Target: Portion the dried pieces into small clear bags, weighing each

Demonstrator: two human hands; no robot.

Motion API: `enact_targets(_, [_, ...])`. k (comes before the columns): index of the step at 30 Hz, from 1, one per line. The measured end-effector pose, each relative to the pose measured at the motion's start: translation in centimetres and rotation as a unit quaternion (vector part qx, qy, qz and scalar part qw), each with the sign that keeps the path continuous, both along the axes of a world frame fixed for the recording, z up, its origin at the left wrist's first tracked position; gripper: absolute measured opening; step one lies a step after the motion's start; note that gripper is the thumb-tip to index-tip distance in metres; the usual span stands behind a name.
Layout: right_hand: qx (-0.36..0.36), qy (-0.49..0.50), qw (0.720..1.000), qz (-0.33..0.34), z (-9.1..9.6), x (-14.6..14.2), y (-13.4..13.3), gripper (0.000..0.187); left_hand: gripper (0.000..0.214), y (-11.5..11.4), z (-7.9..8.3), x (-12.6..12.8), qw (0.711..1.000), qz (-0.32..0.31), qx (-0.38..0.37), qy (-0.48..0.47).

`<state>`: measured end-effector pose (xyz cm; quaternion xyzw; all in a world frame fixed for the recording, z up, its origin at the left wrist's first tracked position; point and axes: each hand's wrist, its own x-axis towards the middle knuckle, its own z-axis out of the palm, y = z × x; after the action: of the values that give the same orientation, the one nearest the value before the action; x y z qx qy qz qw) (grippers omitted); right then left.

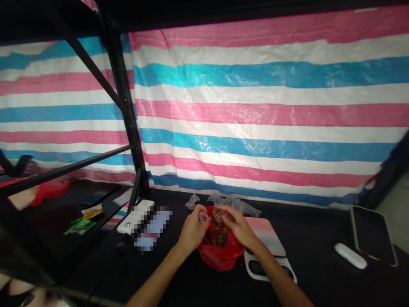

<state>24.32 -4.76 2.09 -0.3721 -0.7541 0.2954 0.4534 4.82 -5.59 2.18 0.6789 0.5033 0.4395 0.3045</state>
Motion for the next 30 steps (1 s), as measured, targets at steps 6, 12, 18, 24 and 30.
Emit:
enact_targets(6, [0.061, -0.022, 0.998, -0.019, 0.5, -0.5, -0.8, 0.025, 0.024, 1.1, -1.5, 1.2, 0.998, -0.022, 0.044, 0.042])
enact_targets(12, [0.086, -0.103, 0.990, -0.035, 0.4, -1.5, -1.7, 0.035, 0.038, 0.5, -3.4, 1.1, 0.997, 0.009, 0.070, 0.032])
enact_targets(18, [0.075, -0.141, 0.987, -0.019, -0.3, -2.1, -1.6, 0.039, 0.045, -0.1, -2.7, 0.7, 0.999, -0.003, 0.043, 0.033])
enact_targets(24, [0.111, -0.123, 0.986, -0.032, -0.6, -1.9, -1.4, 0.032, 0.036, 0.2, -2.3, 0.7, 0.998, -0.006, 0.031, 0.052])
enact_targets(30, [0.098, -0.098, 0.990, -0.029, -0.3, -1.3, -1.1, 0.026, 0.030, 0.7, -2.7, 0.9, 0.994, -0.024, 0.074, 0.079])
